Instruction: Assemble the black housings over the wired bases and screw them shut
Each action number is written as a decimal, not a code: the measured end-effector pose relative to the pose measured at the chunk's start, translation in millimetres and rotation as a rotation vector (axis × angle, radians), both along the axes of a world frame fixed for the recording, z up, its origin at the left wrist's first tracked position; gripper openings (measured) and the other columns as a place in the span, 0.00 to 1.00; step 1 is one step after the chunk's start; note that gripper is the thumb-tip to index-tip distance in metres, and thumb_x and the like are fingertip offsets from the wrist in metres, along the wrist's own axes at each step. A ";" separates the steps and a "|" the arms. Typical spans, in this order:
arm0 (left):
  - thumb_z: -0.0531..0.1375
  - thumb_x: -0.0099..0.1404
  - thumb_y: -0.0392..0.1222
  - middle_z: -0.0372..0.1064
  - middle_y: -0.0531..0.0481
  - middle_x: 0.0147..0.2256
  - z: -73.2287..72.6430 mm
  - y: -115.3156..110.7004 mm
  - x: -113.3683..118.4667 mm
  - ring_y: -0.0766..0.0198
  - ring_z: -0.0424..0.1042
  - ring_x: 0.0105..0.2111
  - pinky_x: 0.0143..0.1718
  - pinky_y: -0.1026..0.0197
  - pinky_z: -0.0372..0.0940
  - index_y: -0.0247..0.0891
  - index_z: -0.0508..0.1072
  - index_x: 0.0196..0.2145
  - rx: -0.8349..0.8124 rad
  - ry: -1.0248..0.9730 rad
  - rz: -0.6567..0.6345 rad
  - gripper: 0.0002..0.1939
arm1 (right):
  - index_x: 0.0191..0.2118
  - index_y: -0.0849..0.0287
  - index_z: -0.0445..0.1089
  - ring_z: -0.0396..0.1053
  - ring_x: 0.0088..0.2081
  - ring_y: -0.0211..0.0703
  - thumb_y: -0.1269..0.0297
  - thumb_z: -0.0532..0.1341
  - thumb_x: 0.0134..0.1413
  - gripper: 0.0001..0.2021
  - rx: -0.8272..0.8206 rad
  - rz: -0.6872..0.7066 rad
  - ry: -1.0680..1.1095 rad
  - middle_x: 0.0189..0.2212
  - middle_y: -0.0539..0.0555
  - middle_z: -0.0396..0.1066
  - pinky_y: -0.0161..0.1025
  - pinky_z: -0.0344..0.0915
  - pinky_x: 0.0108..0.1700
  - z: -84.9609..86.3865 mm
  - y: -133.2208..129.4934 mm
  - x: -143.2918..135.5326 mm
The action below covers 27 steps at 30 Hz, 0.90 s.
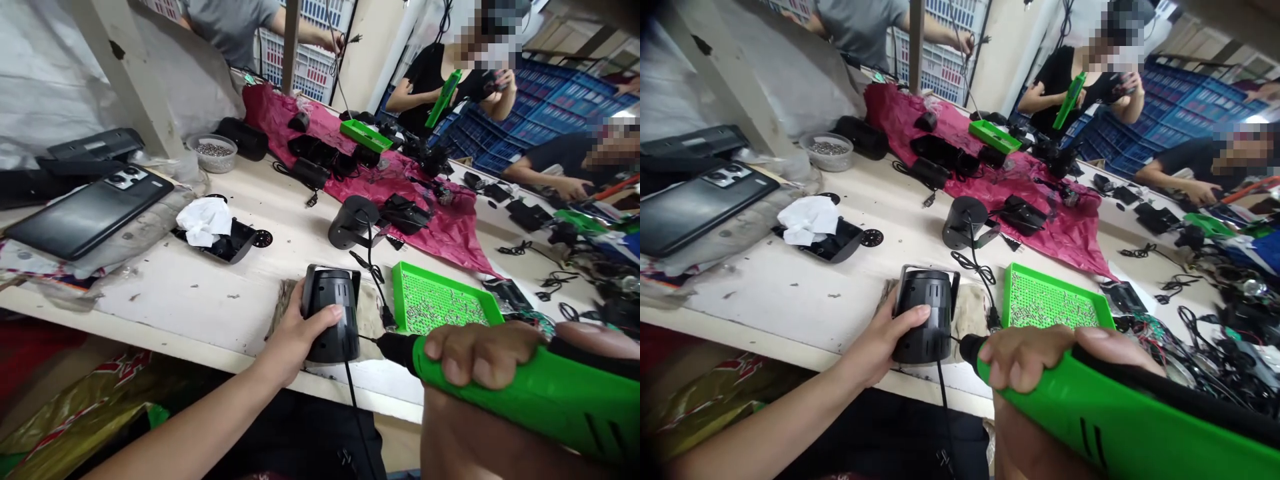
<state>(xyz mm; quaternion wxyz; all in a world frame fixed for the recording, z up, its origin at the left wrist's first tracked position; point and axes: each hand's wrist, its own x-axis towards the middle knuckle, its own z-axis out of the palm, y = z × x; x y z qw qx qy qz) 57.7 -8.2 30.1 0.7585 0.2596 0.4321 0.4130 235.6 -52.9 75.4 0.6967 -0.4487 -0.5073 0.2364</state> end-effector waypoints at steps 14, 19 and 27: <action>0.70 0.49 0.47 0.72 0.48 0.38 -0.3 0.5 6.3 0.58 0.72 0.37 0.34 0.60 0.70 0.39 0.68 0.48 0.036 0.023 0.138 0.30 | 0.33 0.53 0.71 0.62 0.15 0.36 0.40 0.65 0.44 0.21 0.069 0.119 0.310 0.16 0.44 0.64 0.36 0.62 0.20 37.5 18.2 -44.4; 0.69 0.50 0.49 0.73 0.45 0.38 -0.7 -0.9 -0.9 0.59 0.73 0.34 0.32 0.60 0.70 0.36 0.68 0.51 -0.054 -0.007 0.073 0.32 | 0.41 0.50 0.70 0.63 0.17 0.38 0.43 0.60 0.52 0.18 0.124 0.090 0.234 0.18 0.44 0.65 0.41 0.65 0.23 37.3 4.5 -38.8; 0.66 0.55 0.48 0.74 0.42 0.45 -1.2 2.2 -10.2 0.53 0.74 0.42 0.39 0.56 0.71 0.37 0.71 0.47 -0.133 -0.077 0.044 0.23 | 0.44 0.53 0.67 0.60 0.17 0.37 0.36 0.59 0.45 0.28 0.141 -0.110 0.140 0.20 0.43 0.62 0.40 0.63 0.23 18.8 -2.6 -5.0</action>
